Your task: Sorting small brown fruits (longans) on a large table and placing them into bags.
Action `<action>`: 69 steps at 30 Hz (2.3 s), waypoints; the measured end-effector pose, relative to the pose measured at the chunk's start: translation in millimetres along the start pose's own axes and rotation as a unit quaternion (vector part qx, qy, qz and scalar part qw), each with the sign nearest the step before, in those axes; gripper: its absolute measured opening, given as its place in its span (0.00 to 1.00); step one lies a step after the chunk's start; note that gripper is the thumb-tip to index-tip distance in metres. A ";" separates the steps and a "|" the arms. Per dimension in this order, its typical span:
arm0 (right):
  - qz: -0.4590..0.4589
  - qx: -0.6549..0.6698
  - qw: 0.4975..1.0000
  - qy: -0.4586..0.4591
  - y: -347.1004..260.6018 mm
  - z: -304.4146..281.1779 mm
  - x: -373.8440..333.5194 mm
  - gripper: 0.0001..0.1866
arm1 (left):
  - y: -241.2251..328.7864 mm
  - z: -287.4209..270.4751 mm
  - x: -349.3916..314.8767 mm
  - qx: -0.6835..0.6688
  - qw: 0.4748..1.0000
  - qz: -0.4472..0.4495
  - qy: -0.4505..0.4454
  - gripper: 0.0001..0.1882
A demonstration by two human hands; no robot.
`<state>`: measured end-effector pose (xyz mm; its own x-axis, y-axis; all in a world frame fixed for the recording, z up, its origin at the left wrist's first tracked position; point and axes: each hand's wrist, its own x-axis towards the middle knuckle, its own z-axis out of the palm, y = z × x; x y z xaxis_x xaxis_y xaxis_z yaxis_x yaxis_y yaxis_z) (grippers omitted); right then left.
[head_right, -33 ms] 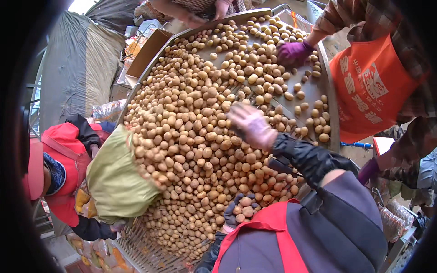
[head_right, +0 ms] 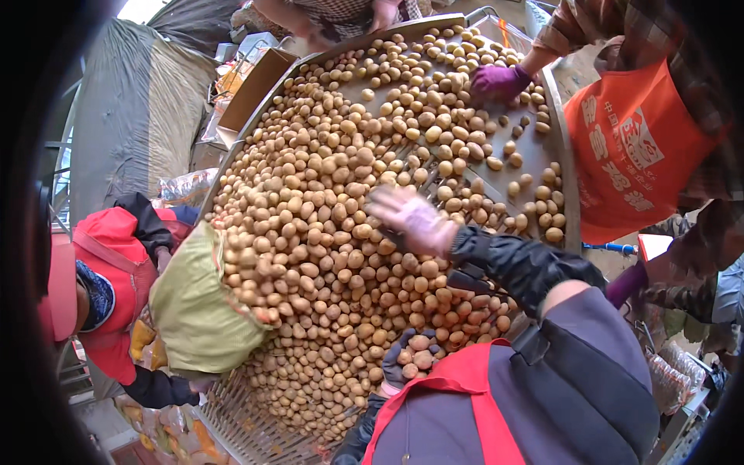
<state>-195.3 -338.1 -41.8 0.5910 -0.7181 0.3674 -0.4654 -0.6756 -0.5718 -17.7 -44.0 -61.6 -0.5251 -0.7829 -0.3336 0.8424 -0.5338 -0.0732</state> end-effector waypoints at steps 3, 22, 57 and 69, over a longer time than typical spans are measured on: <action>-0.132 0.113 0.985 -0.026 -7.8 50.9 38.5 0.34 | -4.8 11.8 -2.8 0.013 0.999 0.019 0.047 0.27; 0.084 0.012 0.996 -0.002 19.6 119.3 132.2 0.27 | 7.1 0.9 -37.9 0.022 0.990 0.062 0.127 0.27; 0.285 -0.253 0.910 -0.162 193.2 46.7 265.2 0.18 | 42.5 -2.0 -8.5 0.054 0.975 0.143 0.159 0.26; 0.251 0.405 0.874 0.096 100.0 11.6 111.4 0.16 | 47.9 -4.9 -18.0 0.068 0.982 0.150 0.097 0.26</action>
<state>-168.3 -483.8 -66.6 0.2890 -0.9573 -0.0071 0.0306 0.0167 -0.9994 32.7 -53.9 -63.8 -0.2111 -0.8429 -0.4950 0.9251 -0.3358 0.1772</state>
